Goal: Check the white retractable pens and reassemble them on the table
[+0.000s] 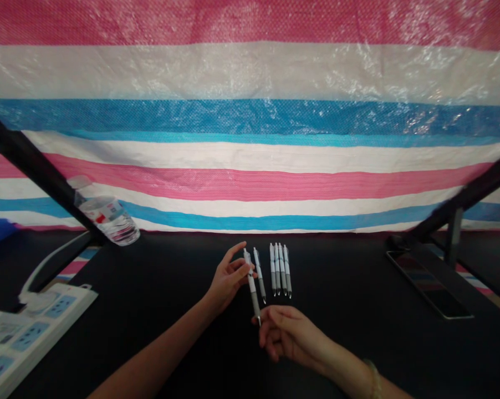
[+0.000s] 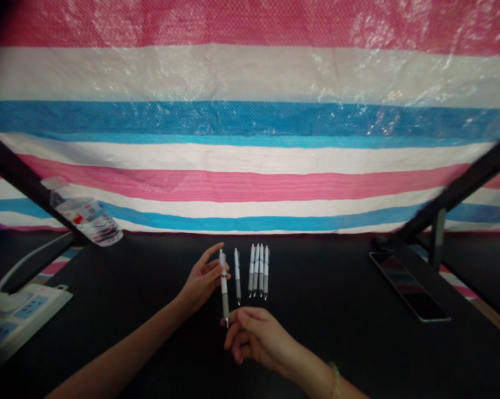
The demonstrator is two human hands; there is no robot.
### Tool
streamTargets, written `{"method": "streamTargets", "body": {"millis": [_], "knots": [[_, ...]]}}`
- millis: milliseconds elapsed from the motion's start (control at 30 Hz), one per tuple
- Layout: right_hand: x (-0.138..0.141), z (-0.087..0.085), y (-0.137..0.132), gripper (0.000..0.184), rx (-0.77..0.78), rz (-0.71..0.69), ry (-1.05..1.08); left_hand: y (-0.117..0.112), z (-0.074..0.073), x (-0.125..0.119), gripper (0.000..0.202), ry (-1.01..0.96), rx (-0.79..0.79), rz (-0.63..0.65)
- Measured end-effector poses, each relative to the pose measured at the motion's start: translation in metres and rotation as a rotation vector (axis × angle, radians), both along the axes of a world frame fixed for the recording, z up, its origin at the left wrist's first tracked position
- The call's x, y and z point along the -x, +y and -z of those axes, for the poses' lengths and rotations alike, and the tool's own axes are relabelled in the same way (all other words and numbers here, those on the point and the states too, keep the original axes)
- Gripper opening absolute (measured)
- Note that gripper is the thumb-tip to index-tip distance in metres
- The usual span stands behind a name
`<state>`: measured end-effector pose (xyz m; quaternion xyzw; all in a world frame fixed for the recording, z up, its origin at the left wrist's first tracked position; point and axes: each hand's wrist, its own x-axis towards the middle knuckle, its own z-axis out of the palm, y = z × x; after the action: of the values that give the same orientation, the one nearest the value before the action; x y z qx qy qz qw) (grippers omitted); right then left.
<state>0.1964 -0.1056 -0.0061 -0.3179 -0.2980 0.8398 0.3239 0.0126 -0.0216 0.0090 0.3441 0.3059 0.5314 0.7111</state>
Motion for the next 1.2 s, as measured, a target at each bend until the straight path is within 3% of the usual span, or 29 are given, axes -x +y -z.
{"method": "streamTargets", "body": {"millis": [133, 267, 500, 700, 867, 1200], "knots": [[-0.0061, -0.0074, 0.0075, 0.052, -0.231, -0.005, -0.2, -0.0001, -0.0025, 0.0009, 0.063, 0.053, -0.008, -0.001], [-0.0089, -0.0091, 0.0115, 0.046, -0.405, 0.035, -0.351, 0.0, 0.0013, -0.0002, 0.051, 0.135, -0.027, 0.012], [-0.0075, -0.0076, 0.0104, 0.042, -0.424, 0.025, -0.368, 0.0005, 0.0047, -0.0016, 0.045, 0.191, -0.039, 0.011], [-0.0079, -0.0076, 0.0099, 0.041, -0.426, 0.024, -0.357, -0.0005, -0.0011, -0.0033, 0.057, 0.176, -0.023, -0.028], [-0.0073, -0.0081, 0.0091, 0.04, -0.428, 0.027, -0.365, -0.0006, -0.0012, -0.0048, 0.048, 0.166, -0.024, -0.056], [-0.0063, -0.0076, 0.0092, 0.038, -0.42, 0.029, -0.368, 0.0, 0.0015, -0.0037, 0.05, 0.163, -0.029, -0.064]]}}
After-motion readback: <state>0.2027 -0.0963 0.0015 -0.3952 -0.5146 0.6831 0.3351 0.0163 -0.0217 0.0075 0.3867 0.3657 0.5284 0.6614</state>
